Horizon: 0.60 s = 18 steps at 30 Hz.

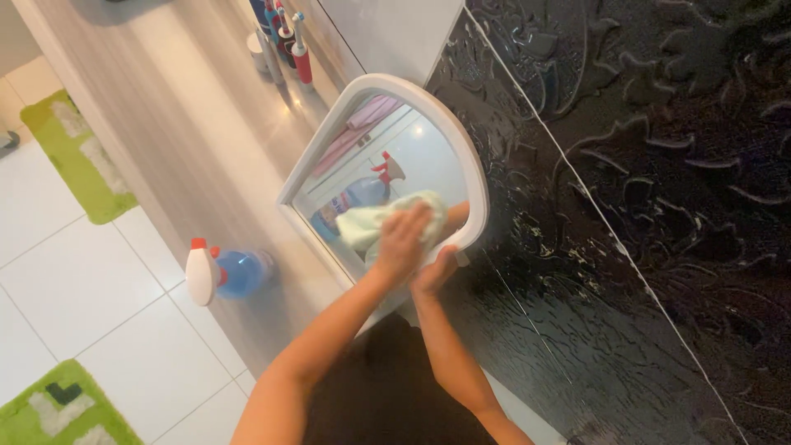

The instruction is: The person retrieves a spray bottle and a cloth from under the bathroom sink, then sprays and wipes a small wall-mounted mirror repeatedly. They continue wiping the mirror surface with the cloth for the remainder of the clip.

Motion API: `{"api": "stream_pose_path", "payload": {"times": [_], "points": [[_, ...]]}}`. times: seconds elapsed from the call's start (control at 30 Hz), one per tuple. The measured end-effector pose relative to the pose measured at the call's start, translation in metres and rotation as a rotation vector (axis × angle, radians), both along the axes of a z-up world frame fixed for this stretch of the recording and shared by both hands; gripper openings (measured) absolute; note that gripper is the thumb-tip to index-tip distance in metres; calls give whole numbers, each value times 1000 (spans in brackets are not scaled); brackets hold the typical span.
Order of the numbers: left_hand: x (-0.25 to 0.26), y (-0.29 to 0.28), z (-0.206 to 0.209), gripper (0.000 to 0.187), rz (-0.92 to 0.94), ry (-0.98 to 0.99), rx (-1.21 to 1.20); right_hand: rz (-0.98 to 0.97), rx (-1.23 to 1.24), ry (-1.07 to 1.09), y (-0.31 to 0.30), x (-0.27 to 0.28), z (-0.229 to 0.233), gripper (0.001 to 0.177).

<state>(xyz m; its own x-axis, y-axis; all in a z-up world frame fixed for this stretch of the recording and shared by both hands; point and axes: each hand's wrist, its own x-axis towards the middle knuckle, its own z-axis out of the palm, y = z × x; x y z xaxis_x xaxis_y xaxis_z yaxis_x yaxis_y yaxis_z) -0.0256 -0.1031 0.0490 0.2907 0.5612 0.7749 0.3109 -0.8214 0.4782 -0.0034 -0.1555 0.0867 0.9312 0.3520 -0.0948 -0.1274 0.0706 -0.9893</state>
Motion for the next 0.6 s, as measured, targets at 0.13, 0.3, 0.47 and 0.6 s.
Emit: {"api": "stream_pose_path", "payload": {"times": [0.13, 0.3, 0.47, 0.6], "points": [[34, 40, 37, 42, -40, -47, 62, -7, 87, 29, 1, 2, -42, 52], [18, 94, 59, 41, 154, -94, -1, 80, 46, 3, 1, 4, -26, 54], [-12, 62, -10, 43, 300, -51, -138, 30, 48, 82, 10, -11, 40, 67], [2, 16, 16, 53, 103, -12, -111, 11, 36, 5, 3, -5, -4, 63]]}}
